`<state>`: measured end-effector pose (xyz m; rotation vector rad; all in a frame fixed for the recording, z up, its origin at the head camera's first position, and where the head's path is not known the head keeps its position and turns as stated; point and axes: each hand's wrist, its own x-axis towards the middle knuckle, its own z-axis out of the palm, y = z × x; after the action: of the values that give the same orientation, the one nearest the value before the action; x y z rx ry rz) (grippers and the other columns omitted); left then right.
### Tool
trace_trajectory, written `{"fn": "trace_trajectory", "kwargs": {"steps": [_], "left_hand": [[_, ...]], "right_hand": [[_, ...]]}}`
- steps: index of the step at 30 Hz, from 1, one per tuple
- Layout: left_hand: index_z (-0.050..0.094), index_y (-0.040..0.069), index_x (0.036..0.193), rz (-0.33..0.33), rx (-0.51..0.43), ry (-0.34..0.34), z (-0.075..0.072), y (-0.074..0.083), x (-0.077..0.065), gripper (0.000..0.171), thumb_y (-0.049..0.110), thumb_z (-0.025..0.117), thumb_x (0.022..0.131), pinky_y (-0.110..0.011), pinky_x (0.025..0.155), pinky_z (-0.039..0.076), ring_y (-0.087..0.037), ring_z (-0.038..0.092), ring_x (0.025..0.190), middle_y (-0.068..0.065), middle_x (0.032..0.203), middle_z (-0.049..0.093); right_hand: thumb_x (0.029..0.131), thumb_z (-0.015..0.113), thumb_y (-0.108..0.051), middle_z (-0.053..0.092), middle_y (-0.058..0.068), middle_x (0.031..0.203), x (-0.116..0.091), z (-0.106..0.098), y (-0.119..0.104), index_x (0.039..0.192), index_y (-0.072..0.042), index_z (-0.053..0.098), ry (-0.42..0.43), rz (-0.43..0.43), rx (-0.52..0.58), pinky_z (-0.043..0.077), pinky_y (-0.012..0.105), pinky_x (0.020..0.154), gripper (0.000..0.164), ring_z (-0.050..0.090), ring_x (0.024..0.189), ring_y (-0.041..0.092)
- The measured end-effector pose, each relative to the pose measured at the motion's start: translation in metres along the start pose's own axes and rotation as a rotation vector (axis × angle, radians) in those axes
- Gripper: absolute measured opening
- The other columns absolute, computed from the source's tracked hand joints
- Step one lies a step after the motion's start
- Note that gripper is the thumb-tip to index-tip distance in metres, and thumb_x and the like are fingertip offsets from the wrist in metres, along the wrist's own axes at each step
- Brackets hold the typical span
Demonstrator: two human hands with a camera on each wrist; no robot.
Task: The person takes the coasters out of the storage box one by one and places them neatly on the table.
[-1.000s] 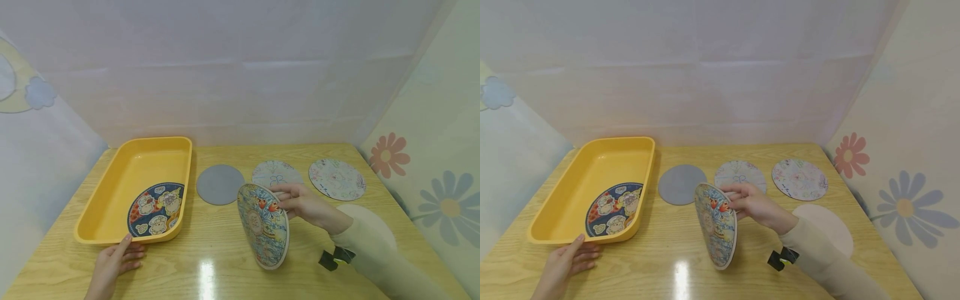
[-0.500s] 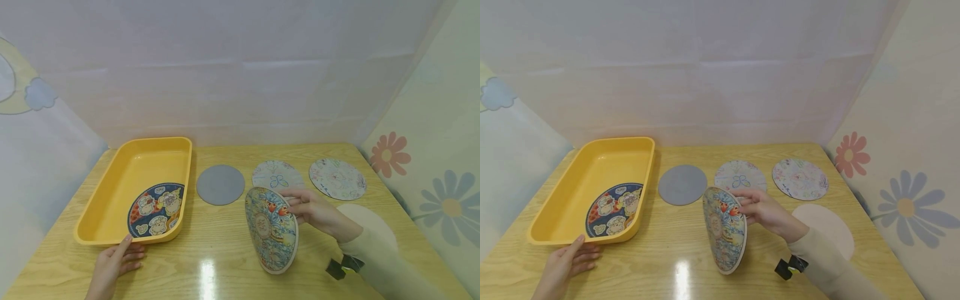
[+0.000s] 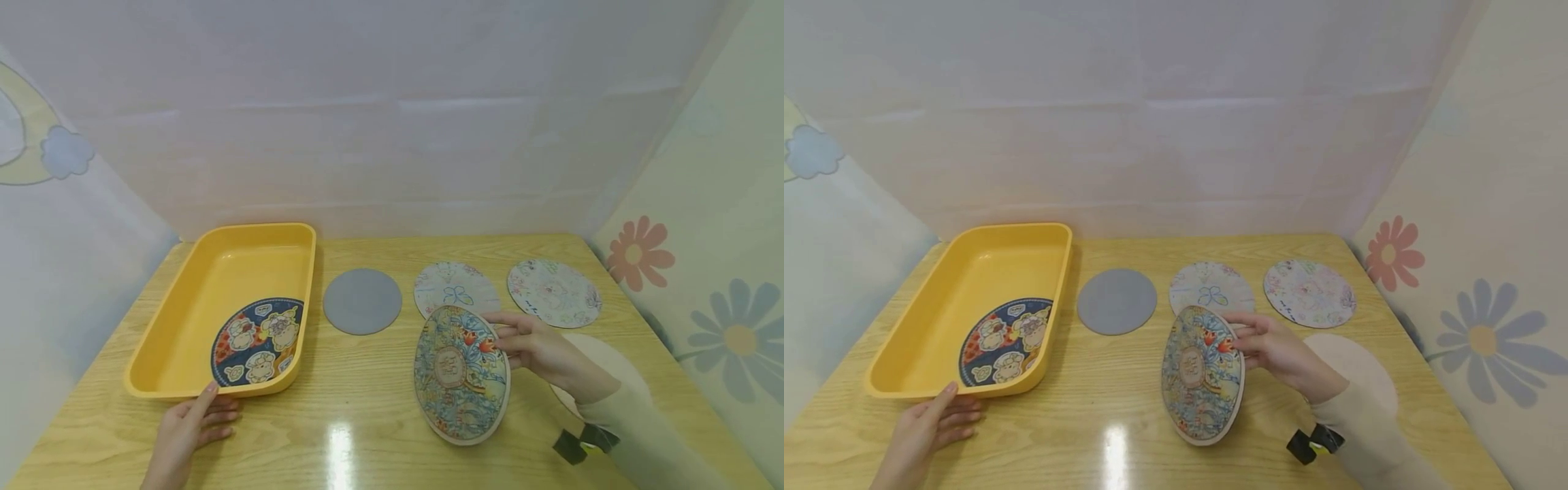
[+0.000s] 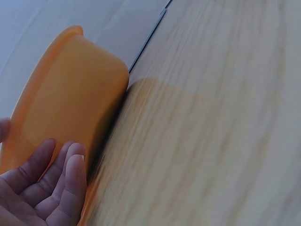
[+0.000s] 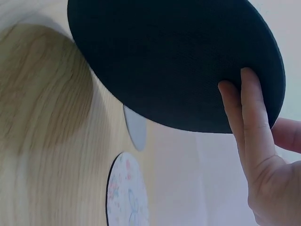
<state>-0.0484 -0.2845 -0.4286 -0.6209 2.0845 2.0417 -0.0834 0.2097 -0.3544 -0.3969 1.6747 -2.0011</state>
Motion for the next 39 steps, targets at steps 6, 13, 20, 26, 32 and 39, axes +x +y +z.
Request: {"fn": "trace_trajectory", "kwargs": {"steps": [6,13,20,26,32,39], "left_hand": [[0.067,-0.002,0.091,0.011,0.0,-0.003,0.001,-0.001,0.0,0.049,0.042,0.047,0.093,-0.031,0.067,0.057,-0.013,0.065,0.072,0.0,0.077,0.069],[0.067,0.005,0.086,0.028,-0.005,-0.006,0.001,-0.002,0.001,0.043,0.042,0.047,0.094,-0.031,0.066,0.057,-0.012,0.065,0.072,0.0,0.077,0.068],[0.067,0.005,0.085,0.031,-0.008,-0.008,0.001,-0.002,0.001,0.042,0.041,0.047,0.094,-0.03,0.066,0.057,-0.012,0.065,0.072,0.0,0.077,0.068],[0.067,0.004,0.086,0.021,-0.008,-0.004,0.0,-0.002,0.001,0.044,0.042,0.047,0.094,-0.03,0.066,0.057,-0.012,0.065,0.072,0.001,0.077,0.068],[0.068,0.002,0.087,0.019,-0.008,-0.004,0.0,-0.002,0.001,0.045,0.042,0.046,0.094,-0.03,0.066,0.057,-0.012,0.065,0.072,0.001,0.077,0.068],[0.067,0.001,0.087,0.035,-0.01,-0.01,0.0,-0.003,0.002,0.045,0.041,0.046,0.094,-0.031,0.065,0.057,-0.012,0.065,0.072,0.0,0.077,0.068]], "right_hand": [[0.093,0.043,0.004,0.066,0.008,0.104,-0.007,-0.008,0.004,0.121,-0.018,0.055,0.005,0.003,0.016,0.056,0.035,0.073,0.037,0.064,0.089,0.023],[0.093,0.045,0.002,0.067,0.007,0.103,-0.017,-0.018,0.011,0.119,-0.018,0.055,0.05,0.036,0.013,0.055,0.035,0.076,0.035,0.064,0.092,0.022],[0.092,0.048,0.0,0.067,0.008,0.103,-0.023,-0.026,0.019,0.127,-0.011,0.052,0.099,0.058,-0.028,0.054,0.037,0.078,0.036,0.063,0.093,0.022],[0.093,0.049,-0.002,0.066,0.01,0.103,-0.026,-0.034,0.025,0.135,0.015,0.021,0.11,0.1,-0.093,0.055,0.037,0.077,0.053,0.063,0.092,0.023],[0.093,0.048,-0.003,0.066,0.013,0.103,-0.03,-0.041,0.03,0.135,0.02,0.01,0.113,0.147,-0.119,0.054,0.038,0.079,0.061,0.063,0.093,0.023],[0.092,0.049,-0.004,0.065,0.015,0.103,-0.039,-0.044,0.035,0.132,0.023,0.009,0.12,0.196,-0.149,0.054,0.04,0.078,0.063,0.064,0.091,0.024]]}}
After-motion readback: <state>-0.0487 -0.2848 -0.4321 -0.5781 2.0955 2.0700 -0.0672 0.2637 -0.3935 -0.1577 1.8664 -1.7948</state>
